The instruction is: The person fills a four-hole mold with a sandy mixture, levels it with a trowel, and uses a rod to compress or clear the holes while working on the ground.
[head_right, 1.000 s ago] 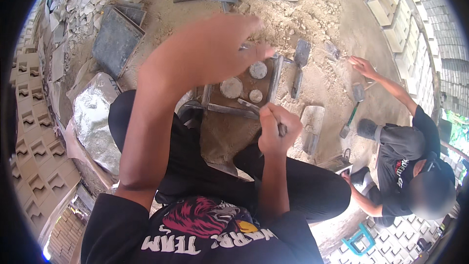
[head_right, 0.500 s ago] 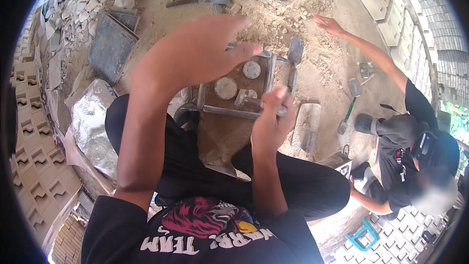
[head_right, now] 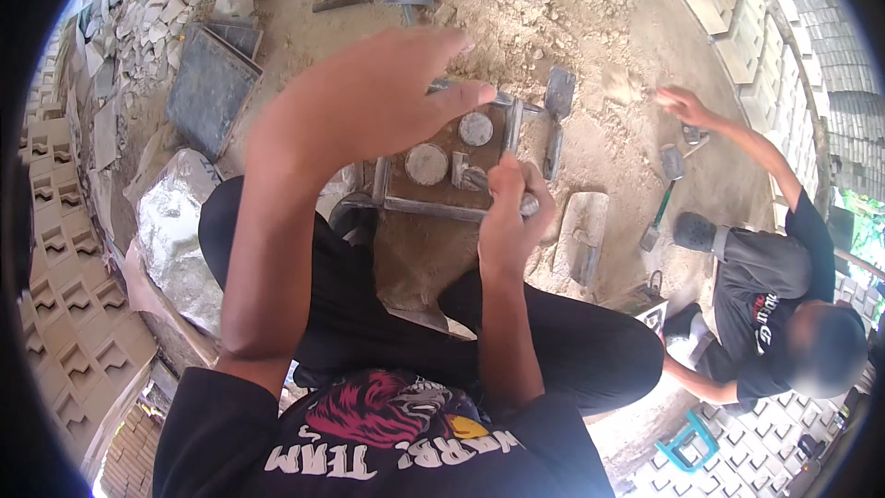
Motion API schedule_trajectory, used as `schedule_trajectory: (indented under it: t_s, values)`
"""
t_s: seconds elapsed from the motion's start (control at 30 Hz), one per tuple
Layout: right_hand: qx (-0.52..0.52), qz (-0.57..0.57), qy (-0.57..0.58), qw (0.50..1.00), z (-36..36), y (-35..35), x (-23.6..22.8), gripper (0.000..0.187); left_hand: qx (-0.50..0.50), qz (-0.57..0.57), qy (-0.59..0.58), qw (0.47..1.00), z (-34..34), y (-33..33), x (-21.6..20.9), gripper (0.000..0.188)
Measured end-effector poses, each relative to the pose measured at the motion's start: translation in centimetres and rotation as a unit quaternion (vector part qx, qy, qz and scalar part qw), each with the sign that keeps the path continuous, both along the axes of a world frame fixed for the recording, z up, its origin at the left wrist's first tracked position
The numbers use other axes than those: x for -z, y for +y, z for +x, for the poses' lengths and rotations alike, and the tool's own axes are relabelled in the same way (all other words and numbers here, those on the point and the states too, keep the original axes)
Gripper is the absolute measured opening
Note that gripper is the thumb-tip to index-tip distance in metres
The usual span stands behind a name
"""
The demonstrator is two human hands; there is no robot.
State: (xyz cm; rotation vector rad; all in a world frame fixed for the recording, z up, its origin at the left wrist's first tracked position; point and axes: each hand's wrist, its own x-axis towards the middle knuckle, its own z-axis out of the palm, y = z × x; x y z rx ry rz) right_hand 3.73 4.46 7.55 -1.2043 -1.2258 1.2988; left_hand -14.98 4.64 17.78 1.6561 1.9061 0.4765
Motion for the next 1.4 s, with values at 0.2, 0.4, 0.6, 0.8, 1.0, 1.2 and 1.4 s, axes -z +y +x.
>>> schedule_trajectory:
  t_s: [0.2,0.4,0.6,0.8,1.0,1.2,1.4]
  values:
    - [-0.112,0.012,-0.082,0.99,-0.1,0.4,1.6,0.037,0.005,-0.01,-0.006,1.0,-0.2,-0.3,-0.1,0.061]
    - [-0.18,0.044,-0.068,0.98,-0.2,1.1,0.9,0.036,0.015,0.001,-0.017,1.0,0.0,-0.7,0.3,0.058]
    - [-0.273,0.034,-0.087,0.957,-1.3,4.6,-1.0,0.032,0.004,0.067,-0.002,0.998,-0.8,-0.5,-0.1,0.054]
    - [-0.283,0.032,-0.065,0.956,-2.0,8.4,1.0,0.032,-0.039,0.092,0.028,0.995,-2.4,-1.5,-0.2,0.045]
    - [-0.356,0.036,-0.133,0.924,-1.2,8.9,0.8,0.037,-0.063,-0.008,0.104,0.992,-3.1,-2.0,0.2,0.04]
    - [-0.42,0.094,-0.152,0.89,0.3,7.9,-0.1,0.034,0.012,0.022,0.039,0.999,-2.1,0.3,7.2,0.042]
    - [-0.468,0.111,-0.083,0.873,0.5,9.0,-0.1,0.034,-0.048,-0.043,-0.038,0.997,-3.1,-0.7,17.6,0.064]
